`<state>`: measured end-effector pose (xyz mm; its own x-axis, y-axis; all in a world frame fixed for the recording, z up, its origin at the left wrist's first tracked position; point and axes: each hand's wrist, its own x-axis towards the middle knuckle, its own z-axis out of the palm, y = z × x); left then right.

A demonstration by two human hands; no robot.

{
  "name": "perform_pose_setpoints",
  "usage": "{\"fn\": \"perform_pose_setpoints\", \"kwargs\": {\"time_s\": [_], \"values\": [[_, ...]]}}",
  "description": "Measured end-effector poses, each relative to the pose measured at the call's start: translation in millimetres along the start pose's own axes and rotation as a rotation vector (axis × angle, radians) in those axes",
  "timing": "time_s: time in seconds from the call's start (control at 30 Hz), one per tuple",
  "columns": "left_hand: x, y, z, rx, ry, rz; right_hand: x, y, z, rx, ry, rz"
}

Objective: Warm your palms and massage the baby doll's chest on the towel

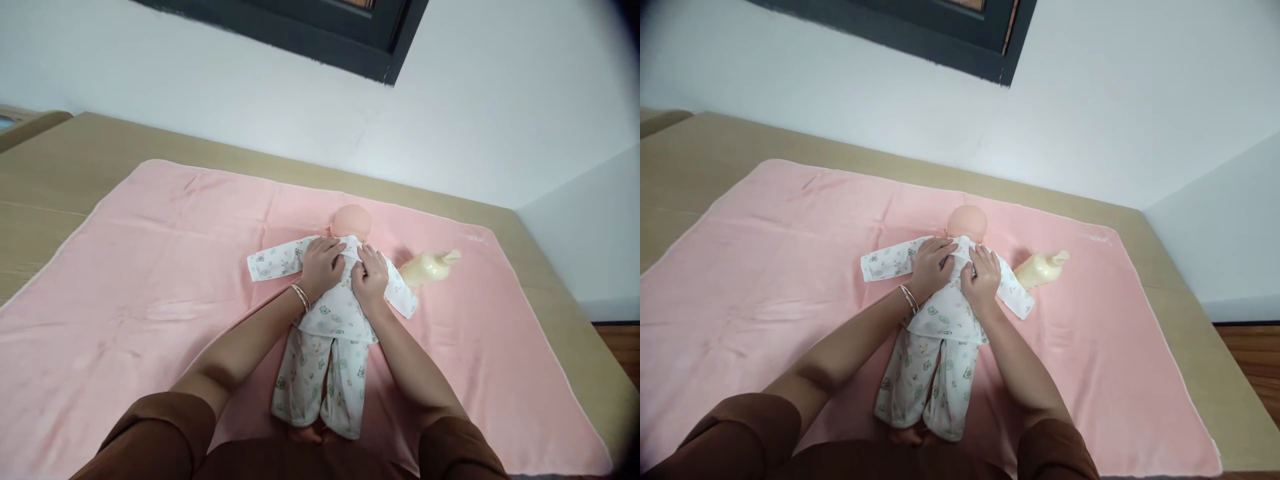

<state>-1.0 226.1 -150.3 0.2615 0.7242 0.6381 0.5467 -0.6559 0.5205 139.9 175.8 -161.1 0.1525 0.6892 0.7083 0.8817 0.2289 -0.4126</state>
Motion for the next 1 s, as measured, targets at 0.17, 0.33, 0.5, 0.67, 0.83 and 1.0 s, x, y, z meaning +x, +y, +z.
{"fn": "perform_pose_setpoints", "kwargs": {"time_s": [0.17, 0.33, 0.5, 0.67, 0.83, 1.0], "values": [[-1, -3, 0.8, -0.019, 0.011, 0.018, -2, 1, 0, 0.015, -0.016, 0.01], [-2, -3, 1.4, -0.02, 0.001, 0.015, -4, 2, -2, 0.032, -0.035, 0.028], [-2, -3, 3.7, -0.014, 0.023, 0.02, -3, 2, -2, 0.041, -0.05, 0.051], [-2, -4, 4.7, -0.018, 0.078, 0.053, -6, 4, 2, 0.019, -0.025, 0.012], [-3, -6, 5.3, -0.034, 0.106, 0.063, -9, 7, 9, 0.075, 0.059, -0.009], [-2, -8, 4.9, -0.033, 0.094, 0.059, -7, 5, 10, 0.071, 0.06, 0.007]]}}
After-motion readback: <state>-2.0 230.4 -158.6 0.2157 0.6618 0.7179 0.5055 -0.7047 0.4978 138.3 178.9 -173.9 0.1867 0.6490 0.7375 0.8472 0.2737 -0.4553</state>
